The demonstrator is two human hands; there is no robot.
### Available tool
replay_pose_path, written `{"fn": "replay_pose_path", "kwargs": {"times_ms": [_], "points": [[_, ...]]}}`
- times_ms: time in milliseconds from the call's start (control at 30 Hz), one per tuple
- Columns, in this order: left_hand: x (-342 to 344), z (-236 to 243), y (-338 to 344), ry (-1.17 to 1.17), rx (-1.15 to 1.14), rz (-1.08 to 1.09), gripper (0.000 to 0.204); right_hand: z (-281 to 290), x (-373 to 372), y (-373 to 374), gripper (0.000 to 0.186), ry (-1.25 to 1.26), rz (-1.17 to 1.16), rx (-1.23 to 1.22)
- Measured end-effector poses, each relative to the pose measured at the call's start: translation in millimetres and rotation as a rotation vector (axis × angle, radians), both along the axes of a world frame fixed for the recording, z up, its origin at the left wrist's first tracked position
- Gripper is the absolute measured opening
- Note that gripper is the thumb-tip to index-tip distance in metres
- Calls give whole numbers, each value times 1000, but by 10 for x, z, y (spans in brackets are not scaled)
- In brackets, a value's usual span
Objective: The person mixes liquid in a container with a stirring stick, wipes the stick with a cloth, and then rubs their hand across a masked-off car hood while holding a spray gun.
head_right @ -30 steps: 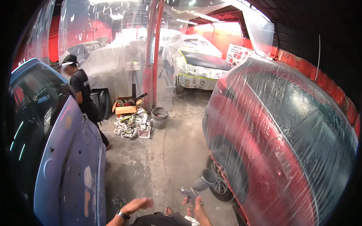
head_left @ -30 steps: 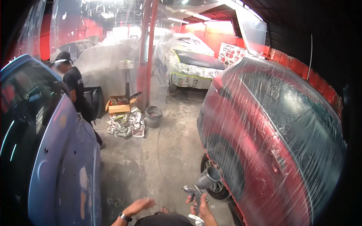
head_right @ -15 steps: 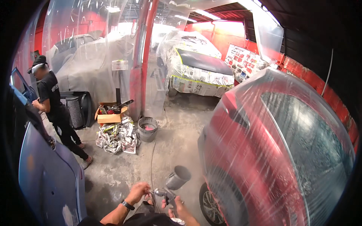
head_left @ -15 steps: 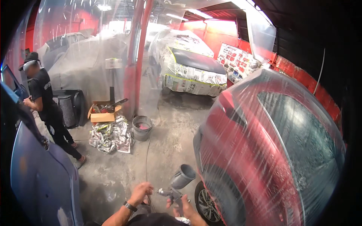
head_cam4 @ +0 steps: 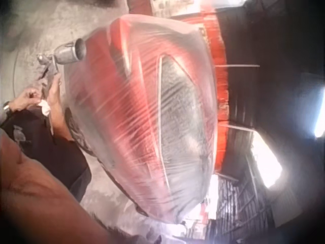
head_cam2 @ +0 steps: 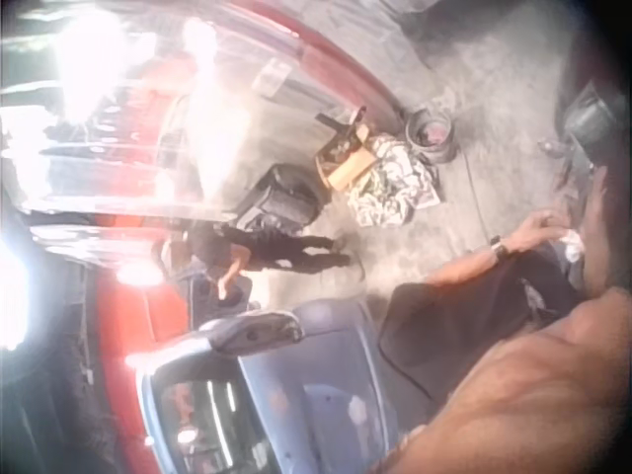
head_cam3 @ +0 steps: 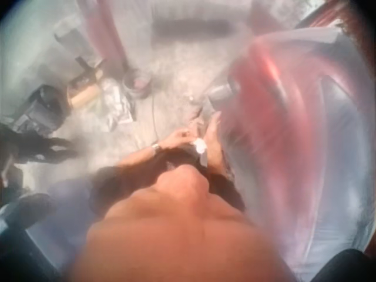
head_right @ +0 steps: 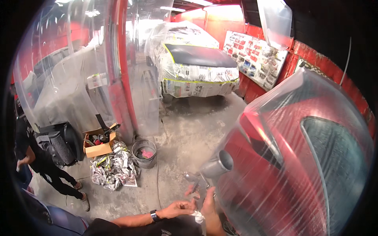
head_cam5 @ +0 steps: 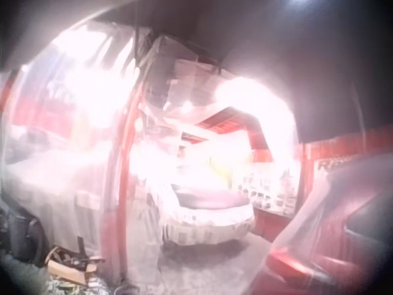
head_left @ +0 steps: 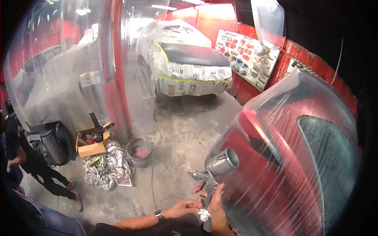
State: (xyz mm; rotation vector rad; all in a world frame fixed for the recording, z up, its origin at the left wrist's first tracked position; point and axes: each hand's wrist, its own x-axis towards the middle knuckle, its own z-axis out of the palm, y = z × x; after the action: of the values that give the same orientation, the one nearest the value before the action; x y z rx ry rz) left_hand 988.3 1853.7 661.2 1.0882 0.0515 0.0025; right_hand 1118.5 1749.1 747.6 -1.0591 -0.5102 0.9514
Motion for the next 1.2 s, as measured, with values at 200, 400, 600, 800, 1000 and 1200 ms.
{"fn": "replay_pose_path", "kwargs": {"times_ms": [200,400,600,800,1000,1200], "points": [[1189,-317,1356,-145,-11,23,15,-113,1067,1449,111,-2,-22,63],[2199,5,2618,-161,-25,114,7,54,2266,2862,108,49,144,71],[3119,64,3847,-14,-8,208,11,23,3248,4230,107,120,220,146],[4106,176,5255,-30,89,35,22,228,4057,5430,107,13,45,117],[5192,163,6261,-115,261,-114,36,150,5099,6147,109,37,-118,76],[6491,88,7791,61,-149,287,46,-108,5988,6678,108,-31,-123,42]]}}
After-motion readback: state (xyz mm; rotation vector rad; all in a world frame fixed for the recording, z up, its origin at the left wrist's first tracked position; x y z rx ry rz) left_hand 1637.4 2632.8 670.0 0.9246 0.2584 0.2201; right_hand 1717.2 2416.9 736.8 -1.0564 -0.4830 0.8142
